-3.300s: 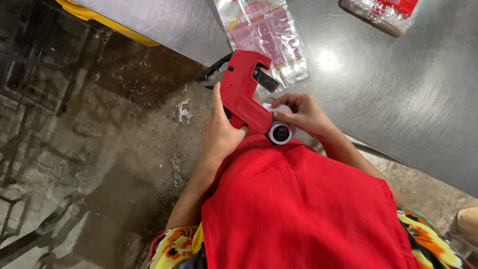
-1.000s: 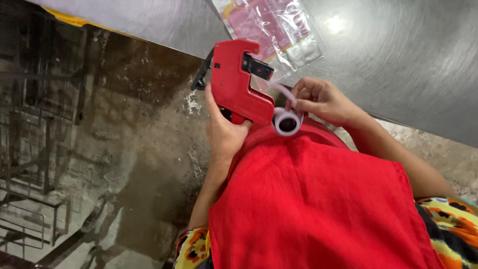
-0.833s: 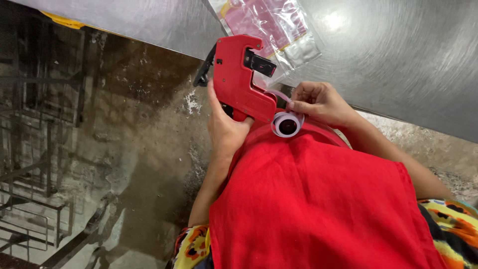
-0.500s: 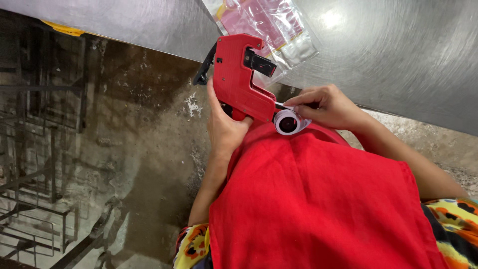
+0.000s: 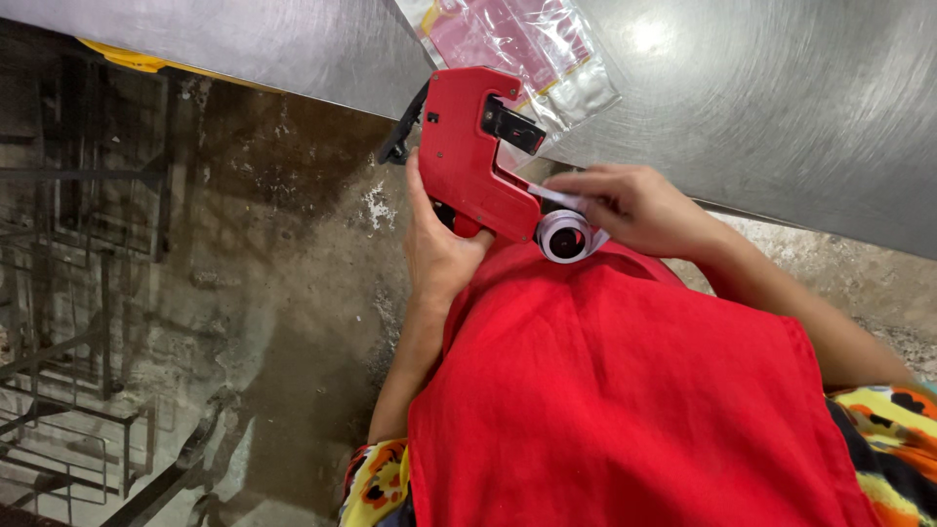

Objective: The person labels several plastic bags containing bread by hand using a red labeling tool.

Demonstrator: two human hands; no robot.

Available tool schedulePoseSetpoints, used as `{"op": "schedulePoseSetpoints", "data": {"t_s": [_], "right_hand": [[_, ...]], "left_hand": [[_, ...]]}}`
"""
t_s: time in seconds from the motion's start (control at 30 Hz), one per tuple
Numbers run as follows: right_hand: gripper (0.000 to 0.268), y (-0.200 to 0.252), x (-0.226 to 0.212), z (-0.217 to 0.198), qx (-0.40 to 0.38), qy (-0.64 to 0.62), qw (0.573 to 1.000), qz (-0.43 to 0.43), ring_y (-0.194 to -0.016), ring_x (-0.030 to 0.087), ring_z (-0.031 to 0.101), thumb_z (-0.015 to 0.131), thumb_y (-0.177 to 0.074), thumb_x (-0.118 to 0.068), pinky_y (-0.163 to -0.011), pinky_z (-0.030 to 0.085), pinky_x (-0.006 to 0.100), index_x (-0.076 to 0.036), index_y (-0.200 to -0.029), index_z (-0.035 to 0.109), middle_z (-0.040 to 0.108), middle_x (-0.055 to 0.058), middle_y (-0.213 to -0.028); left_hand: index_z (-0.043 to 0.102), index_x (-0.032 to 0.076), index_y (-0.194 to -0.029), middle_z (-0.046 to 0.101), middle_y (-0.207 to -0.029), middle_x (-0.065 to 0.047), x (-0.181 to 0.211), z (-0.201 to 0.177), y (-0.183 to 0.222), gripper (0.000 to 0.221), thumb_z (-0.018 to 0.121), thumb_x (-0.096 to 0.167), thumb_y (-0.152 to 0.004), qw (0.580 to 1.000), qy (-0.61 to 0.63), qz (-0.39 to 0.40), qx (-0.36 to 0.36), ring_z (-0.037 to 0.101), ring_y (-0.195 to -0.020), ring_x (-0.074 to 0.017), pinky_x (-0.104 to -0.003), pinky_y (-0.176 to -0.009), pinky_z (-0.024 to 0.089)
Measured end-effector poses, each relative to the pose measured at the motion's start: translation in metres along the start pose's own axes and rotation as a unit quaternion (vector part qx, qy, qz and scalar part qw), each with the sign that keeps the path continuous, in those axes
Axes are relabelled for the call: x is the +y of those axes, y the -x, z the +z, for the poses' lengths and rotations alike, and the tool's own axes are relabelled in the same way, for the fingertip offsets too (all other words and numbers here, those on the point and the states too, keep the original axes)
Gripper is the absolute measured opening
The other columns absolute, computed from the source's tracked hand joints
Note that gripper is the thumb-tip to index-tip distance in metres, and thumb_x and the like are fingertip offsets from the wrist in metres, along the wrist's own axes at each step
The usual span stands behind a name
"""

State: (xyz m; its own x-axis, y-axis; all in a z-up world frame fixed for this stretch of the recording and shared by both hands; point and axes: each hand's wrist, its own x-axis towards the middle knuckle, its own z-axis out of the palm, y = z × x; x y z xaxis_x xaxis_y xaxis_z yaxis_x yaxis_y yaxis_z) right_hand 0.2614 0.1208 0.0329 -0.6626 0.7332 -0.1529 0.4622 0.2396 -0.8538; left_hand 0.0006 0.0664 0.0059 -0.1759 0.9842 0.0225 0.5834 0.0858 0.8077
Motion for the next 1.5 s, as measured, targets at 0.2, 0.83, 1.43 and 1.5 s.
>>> {"op": "schedulePoseSetpoints", "data": {"t_s": [0.2,0.83,1.43,1.5], "right_hand": [[0.038,0.008,0.01,0.013,0.128,0.015,0.989,0.074,-0.07,0.023,0.059,0.062,-0.096,-0.003,-0.065,0.049,0.038,-0.017,-0.129,0.074,0.061,0.01,-0.083],[0.01,-0.007,0.025,0.005,0.115,-0.31,0.938,0.103,-0.079,0.007,0.066,0.069,-0.097,-0.01,-0.07,0.056,0.024,0.0,-0.098,0.068,0.071,0.004,-0.088],[0.027,0.006,-0.001,-0.009,0.232,-0.233,0.935,0.137,-0.064,0.005,0.056,0.081,-0.091,-0.014,-0.053,0.046,0.024,-0.002,-0.085,0.058,0.064,0.0,-0.073],[0.028,0.013,0.0,-0.014,0.255,-0.215,0.928,0.169,-0.062,0.006,0.052,0.082,-0.091,-0.015,-0.051,0.043,0.026,-0.002,-0.081,0.06,0.06,0.001,-0.071]], "left_hand": [[0.012,0.011,-0.163,0.054,-0.15,-0.024,0.0,0.001,0.003,0.13,0.098,0.023,-0.066,0.999,0.023,-0.026,-0.015,0.056,-0.139,-0.0381,-0.044,-0.113,0.048],[0.014,0.008,-0.164,0.043,-0.158,-0.023,-0.005,0.019,-0.002,0.131,0.101,0.018,-0.067,0.991,0.083,0.1,-0.018,0.052,-0.143,-0.0336,-0.043,-0.116,0.049],[0.005,0.007,-0.167,0.046,-0.155,-0.016,0.005,0.059,-0.019,0.13,0.094,0.001,-0.071,0.939,0.313,0.067,-0.124,0.054,-0.141,-0.0259,-0.04,-0.12,0.047],[0.006,0.006,-0.166,0.048,-0.154,-0.017,0.013,0.066,-0.024,0.13,0.094,0.0,-0.071,0.939,0.298,0.08,-0.154,0.054,-0.14,-0.0266,-0.04,-0.119,0.047]]}}
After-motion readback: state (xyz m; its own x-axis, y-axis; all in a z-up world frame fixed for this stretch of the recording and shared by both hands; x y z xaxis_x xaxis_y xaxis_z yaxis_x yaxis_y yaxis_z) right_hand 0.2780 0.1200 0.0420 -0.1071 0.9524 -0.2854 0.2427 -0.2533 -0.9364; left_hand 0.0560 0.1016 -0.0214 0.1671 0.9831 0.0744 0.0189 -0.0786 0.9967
